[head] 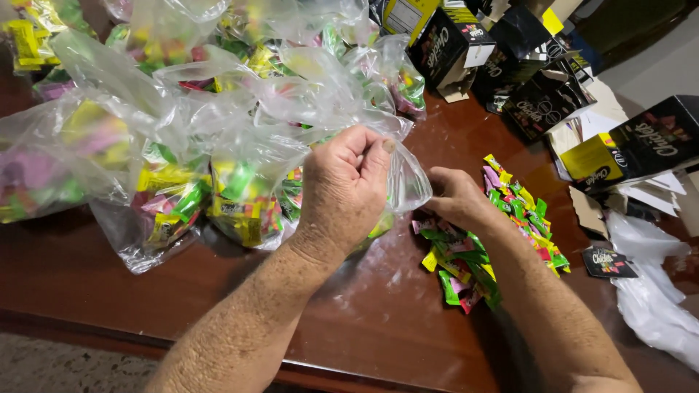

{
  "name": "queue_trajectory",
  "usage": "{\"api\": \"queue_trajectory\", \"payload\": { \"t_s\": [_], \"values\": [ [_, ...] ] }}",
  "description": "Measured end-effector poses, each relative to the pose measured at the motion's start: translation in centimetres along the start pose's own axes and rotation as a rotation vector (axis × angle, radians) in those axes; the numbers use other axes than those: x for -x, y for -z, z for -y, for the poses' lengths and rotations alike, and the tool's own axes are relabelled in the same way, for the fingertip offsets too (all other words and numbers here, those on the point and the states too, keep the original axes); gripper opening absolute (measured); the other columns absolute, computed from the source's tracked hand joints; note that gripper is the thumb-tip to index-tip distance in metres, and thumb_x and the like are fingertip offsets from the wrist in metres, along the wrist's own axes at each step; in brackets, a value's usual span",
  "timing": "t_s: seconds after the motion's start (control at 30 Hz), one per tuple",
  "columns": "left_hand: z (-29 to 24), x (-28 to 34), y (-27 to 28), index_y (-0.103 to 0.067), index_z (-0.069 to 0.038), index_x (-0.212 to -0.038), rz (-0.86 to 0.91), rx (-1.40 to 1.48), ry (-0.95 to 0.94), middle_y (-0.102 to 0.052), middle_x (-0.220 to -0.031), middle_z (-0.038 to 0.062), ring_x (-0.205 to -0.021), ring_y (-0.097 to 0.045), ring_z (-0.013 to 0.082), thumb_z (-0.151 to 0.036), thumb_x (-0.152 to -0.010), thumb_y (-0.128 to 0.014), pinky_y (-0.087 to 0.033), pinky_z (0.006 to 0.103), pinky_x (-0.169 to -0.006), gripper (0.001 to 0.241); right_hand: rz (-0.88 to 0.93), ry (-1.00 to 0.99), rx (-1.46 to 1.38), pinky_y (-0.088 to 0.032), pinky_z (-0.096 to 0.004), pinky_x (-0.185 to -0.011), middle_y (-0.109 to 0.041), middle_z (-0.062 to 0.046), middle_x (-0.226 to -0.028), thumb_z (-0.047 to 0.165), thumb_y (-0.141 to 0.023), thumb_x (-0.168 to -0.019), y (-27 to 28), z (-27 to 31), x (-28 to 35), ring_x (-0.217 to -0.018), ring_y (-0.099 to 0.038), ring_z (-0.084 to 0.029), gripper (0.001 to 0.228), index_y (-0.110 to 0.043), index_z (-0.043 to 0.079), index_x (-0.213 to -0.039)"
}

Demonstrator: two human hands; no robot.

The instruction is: Bagging small wrapped candies into clear plastic bags on a table

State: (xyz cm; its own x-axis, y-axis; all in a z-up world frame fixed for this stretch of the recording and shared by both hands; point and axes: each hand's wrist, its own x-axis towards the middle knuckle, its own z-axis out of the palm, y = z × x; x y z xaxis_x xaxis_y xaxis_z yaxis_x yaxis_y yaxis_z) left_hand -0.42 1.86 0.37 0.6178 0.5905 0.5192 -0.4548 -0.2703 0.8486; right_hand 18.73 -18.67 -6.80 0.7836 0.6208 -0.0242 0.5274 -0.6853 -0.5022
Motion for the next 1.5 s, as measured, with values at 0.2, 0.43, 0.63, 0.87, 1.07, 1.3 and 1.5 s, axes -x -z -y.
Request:
{"api": "queue_trajectory", "payload": {
  "t_s": [0.2,0.43,0.63,0.87,1.07,1.3,1.5],
  "values": [
    [0.0,0.2,-0.2,-0.065,-0.01,-0.076,0.017,-0.009,-0.014,-0.058,-0.056,0.014,-0.055,-0.058,0.0208,-0.014,-0.097,-0.061,-0.054,0.0343,-0.06,0.021,-0.029,0.081,0.069,-0.058,-0.047,-0.08,-0.074,-0.015,-0.097,0.016,-0.074,-0.081,0.3,-1.7,0.2,-0.097,-0.072,-0.032,0.028,-0.076,0.014,-0.109],
    [0.0,0.2,-0.1,-0.066,-0.01,-0.077,0.033,-0.002,-0.003,-0.059,-0.057,0.013,-0.055,-0.057,0.0187,-0.014,-0.097,-0.061,-0.053,0.034,-0.059,0.021,0.037,0.236,0.399,-0.059,-0.049,-0.086,-0.068,-0.009,-0.103,0.035,-0.076,-0.082,-0.7,-1.2,0.3,-0.102,-0.069,-0.036,0.028,-0.071,0.013,-0.1],
    [-0.6,0.4,0.1,-0.066,-0.006,-0.076,0.063,-0.002,0.048,-0.055,-0.055,0.02,-0.055,-0.052,0.0187,-0.015,-0.096,-0.059,-0.049,0.0392,-0.055,0.023,0.107,0.112,0.167,-0.053,-0.06,-0.084,-0.07,-0.024,-0.099,0.024,-0.078,-0.08,1.0,-1.8,0.3,-0.104,-0.068,-0.046,0.034,-0.068,0.004,-0.106],
    [-0.1,0.3,-0.4,-0.065,-0.009,-0.074,0.068,-0.016,0.077,-0.045,-0.047,0.015,-0.052,-0.048,0.0164,-0.014,-0.096,-0.058,-0.047,0.0361,-0.052,0.024,-0.171,-0.173,-0.521,-0.057,-0.044,-0.056,-0.069,-0.013,-0.079,0.014,-0.077,-0.082,1.6,-2.1,0.6,-0.07,-0.069,-0.027,0.018,-0.071,0.005,-0.097],
    [0.1,0.4,-0.6,-0.07,-0.015,-0.079,0.075,-0.001,0.087,-0.044,-0.044,0.001,-0.053,-0.045,0.0076,-0.016,-0.097,-0.062,-0.046,0.0247,-0.051,0.02,-0.148,-0.14,-0.277,-0.057,-0.037,-0.076,-0.075,-0.005,-0.092,0.019,-0.08,-0.078,-1.3,1.0,0.0,-0.087,-0.073,-0.021,0.022,-0.077,0.018,-0.1],
    [-0.3,0.1,-0.3,-0.069,-0.014,-0.078,0.076,0.01,0.134,-0.056,-0.047,0.011,-0.055,-0.051,0.0108,-0.018,-0.096,-0.06,-0.052,0.031,-0.057,0.021,-0.002,0.123,-0.101,-0.056,-0.05,-0.071,-0.077,-0.015,-0.086,0.022,-0.082,-0.068,-1.4,3.1,-1.5,-0.087,-0.075,-0.035,0.03,-0.075,0.01,-0.095],
    [-0.3,0.4,-0.3,-0.07,-0.015,-0.08,0.092,0.008,0.131,-0.061,-0.051,0.013,-0.055,-0.056,0.0145,-0.019,-0.096,-0.06,-0.054,0.0336,-0.059,0.02,0.039,0.01,0.042,-0.054,-0.053,-0.08,-0.076,-0.016,-0.094,0.028,-0.075,-0.075,-1.7,0.4,0.4,-0.099,-0.072,-0.039,0.029,-0.072,0.013,-0.099]
  ]
}}
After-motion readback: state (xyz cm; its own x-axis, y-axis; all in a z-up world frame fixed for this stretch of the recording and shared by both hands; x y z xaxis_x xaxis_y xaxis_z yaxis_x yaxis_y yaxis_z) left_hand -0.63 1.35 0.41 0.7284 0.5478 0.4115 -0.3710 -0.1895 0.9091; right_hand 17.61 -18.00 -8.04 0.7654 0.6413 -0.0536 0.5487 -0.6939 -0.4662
